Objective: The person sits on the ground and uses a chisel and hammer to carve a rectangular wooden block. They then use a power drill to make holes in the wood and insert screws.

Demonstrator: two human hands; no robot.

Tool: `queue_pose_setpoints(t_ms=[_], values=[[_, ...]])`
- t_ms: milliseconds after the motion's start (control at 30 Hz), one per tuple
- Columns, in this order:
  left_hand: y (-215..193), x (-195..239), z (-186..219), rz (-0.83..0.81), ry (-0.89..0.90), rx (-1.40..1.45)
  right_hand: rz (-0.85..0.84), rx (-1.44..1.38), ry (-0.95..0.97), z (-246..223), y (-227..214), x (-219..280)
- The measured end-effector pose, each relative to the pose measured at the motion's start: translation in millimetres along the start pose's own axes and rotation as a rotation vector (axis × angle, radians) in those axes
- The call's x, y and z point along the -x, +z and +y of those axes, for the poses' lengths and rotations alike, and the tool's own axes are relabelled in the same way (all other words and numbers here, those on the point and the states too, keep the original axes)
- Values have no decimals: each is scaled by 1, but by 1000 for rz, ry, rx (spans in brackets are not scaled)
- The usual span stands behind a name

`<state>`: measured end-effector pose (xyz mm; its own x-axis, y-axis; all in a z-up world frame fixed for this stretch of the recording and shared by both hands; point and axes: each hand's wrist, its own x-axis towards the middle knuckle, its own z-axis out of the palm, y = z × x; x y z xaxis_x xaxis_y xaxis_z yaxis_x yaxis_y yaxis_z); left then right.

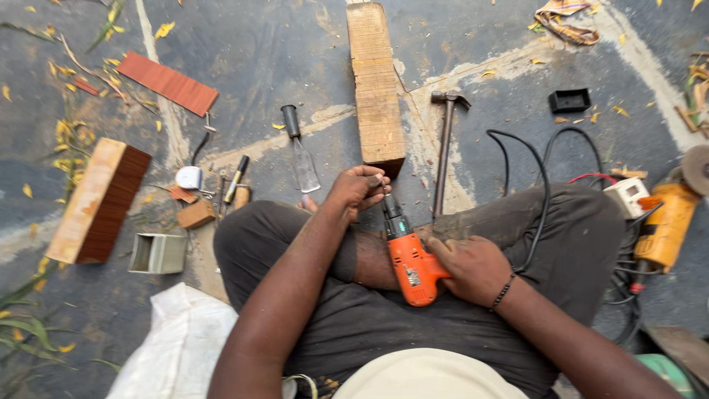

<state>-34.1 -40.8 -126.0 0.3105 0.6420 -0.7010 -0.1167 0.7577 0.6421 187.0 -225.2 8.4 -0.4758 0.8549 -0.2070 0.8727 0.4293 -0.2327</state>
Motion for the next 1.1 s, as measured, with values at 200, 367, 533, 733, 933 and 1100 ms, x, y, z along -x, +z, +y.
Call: queue_pose_setpoints(t_ms=[200,367,533,733,933,1100], values=[[5,4,6,14,-6,43,-67,3,27,3,1,-2],[6,11,12,52,-22,50,-120,18,46,-1,-4,-2],[5,7,10,11,-27,72,-158,34,57,-1,-7,-2],[6,16,17,54,-61,68,-77,16,6,2,-2,0],[9,21,17,25,-39,41,-51,-9,0,2,-2,1],[12,22,11,60,-75,-100,-5,-45,11,1,1,3]])
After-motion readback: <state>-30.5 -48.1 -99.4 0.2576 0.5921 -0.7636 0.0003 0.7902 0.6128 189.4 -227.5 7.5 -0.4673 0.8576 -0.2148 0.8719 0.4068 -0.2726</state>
